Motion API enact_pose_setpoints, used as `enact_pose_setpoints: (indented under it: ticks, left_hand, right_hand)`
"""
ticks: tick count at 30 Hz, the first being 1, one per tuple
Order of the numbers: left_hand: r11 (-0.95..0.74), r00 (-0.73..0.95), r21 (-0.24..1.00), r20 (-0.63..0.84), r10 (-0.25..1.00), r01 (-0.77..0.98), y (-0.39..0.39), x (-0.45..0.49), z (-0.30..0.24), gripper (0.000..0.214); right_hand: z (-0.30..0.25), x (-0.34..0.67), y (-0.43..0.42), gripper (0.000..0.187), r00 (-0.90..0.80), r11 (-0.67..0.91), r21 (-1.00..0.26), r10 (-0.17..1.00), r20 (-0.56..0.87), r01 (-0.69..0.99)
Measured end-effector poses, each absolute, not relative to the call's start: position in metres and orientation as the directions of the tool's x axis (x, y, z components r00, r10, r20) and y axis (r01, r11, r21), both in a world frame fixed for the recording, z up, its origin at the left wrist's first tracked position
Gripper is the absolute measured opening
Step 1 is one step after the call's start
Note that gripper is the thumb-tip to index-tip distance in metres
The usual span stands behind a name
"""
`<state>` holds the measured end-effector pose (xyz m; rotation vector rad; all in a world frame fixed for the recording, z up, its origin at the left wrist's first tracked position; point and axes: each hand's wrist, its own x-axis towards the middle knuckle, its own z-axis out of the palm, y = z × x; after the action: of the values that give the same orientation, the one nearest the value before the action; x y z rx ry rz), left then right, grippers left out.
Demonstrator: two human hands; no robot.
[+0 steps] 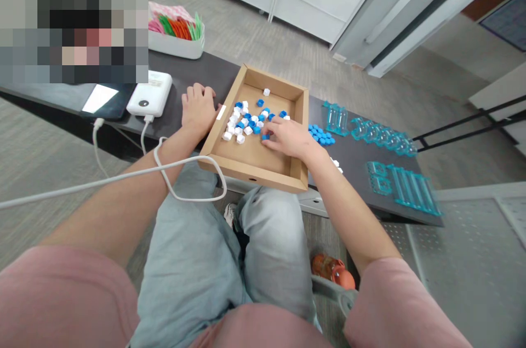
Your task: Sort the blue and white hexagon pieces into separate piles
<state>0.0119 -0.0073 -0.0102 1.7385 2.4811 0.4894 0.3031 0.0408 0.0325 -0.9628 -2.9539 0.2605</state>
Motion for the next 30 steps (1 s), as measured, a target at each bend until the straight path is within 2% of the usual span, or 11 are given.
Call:
enact_pose_setpoints:
  ticks: [4,6,10,14,19,22,25,30]
  left_hand:
    - [0.302,-0.353,0.3,0.133,0.926,0.905,-0.007,0.012,-0.011,0.056]
    - [0.298,-0.354,0.307,0.148,0.924,0.904,-0.007,0.012,-0.011,0.053]
    - [0.311,-0.369,0.308,0.149,0.918,0.899,-0.007,0.011,-0.011,0.051]
    - [0.319,-0.377,0.31,0.147,0.915,0.896,-0.007,0.011,-0.009,0.051]
    - [0.329,-0.381,0.311,0.122,0.916,0.891,-0.008,0.01,-0.005,0.052]
    - [0.329,-0.372,0.298,0.101,0.923,0.896,-0.008,0.011,-0.003,0.056]
    - [0.332,-0.372,0.287,0.096,0.923,0.898,-0.008,0.011,-0.002,0.057]
    - [0.361,-0.396,0.275,0.081,0.915,0.891,-0.007,0.012,0.0,0.058]
  right_hand:
    - [0.039,0.314,0.04,0.009,-0.803,0.754,-0.385,0.593,0.052,0.532]
    - [0.037,0.32,0.043,0.007,-0.791,0.727,-0.449,0.608,0.07,0.519]
    - [0.029,0.323,0.043,0.024,-0.821,0.754,-0.421,0.57,0.04,0.503]
    - [0.024,0.314,0.039,0.021,-0.857,0.8,-0.365,0.516,0.011,0.477]
    - [0.035,0.33,0.042,0.012,-0.823,0.756,-0.519,0.545,0.161,0.4]
    - [0.046,0.37,0.047,0.02,-0.729,0.708,-0.6,0.624,0.283,0.373]
    - [0.046,0.428,0.054,0.028,-0.57,0.648,-0.639,0.732,0.373,0.414]
    - [0.012,0.514,0.065,0.026,-0.275,0.508,-0.698,0.861,0.428,0.505]
